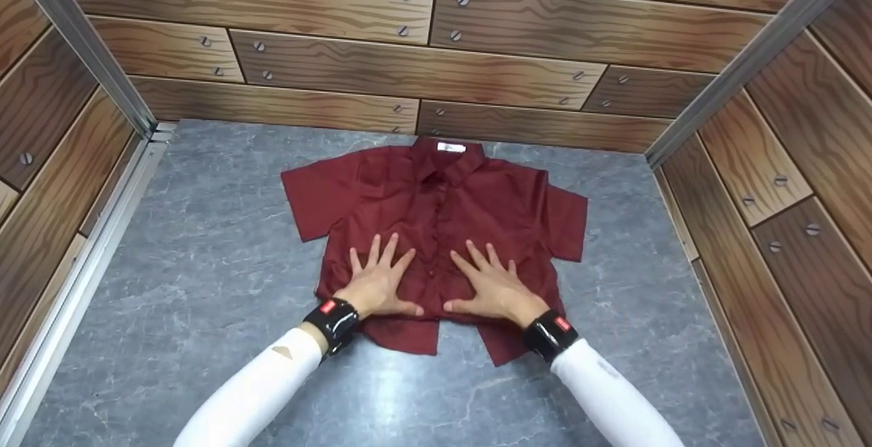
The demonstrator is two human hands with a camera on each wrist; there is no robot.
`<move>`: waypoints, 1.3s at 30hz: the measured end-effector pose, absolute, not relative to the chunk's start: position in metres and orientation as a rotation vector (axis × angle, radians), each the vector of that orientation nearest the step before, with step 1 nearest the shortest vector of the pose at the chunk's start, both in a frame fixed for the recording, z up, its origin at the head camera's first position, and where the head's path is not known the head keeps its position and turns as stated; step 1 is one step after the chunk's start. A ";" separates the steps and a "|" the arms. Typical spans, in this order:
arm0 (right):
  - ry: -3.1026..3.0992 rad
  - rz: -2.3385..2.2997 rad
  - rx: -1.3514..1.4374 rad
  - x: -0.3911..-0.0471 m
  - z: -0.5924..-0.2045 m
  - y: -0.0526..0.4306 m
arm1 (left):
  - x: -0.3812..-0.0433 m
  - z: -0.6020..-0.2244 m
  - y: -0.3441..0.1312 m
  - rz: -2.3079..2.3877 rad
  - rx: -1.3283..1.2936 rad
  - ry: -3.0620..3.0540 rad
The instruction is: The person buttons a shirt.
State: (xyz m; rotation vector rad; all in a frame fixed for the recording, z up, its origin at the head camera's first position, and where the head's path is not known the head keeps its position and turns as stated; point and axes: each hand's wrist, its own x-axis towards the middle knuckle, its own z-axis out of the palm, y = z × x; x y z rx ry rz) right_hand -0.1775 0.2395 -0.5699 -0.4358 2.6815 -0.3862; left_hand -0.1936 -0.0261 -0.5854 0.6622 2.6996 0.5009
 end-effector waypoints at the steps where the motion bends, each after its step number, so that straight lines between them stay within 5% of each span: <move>1: 2.685 -0.372 -0.442 -0.175 -0.571 0.239 | -0.190 -0.586 -0.026 0.486 0.666 2.705; 14: 2.679 -0.205 -0.456 -0.136 -0.571 0.230 | -0.147 -0.585 -0.026 0.300 0.679 2.730; 23: 2.580 -0.150 -0.478 -0.140 -0.531 0.227 | -0.138 -0.563 -0.025 0.115 0.769 2.765; 32: 2.861 -0.204 -0.521 -0.199 -0.523 0.221 | -0.229 -0.544 -0.009 0.401 0.988 3.111; 39: 2.803 -0.243 -0.421 -0.202 -0.545 0.218 | -0.290 -0.548 0.012 0.539 0.980 3.129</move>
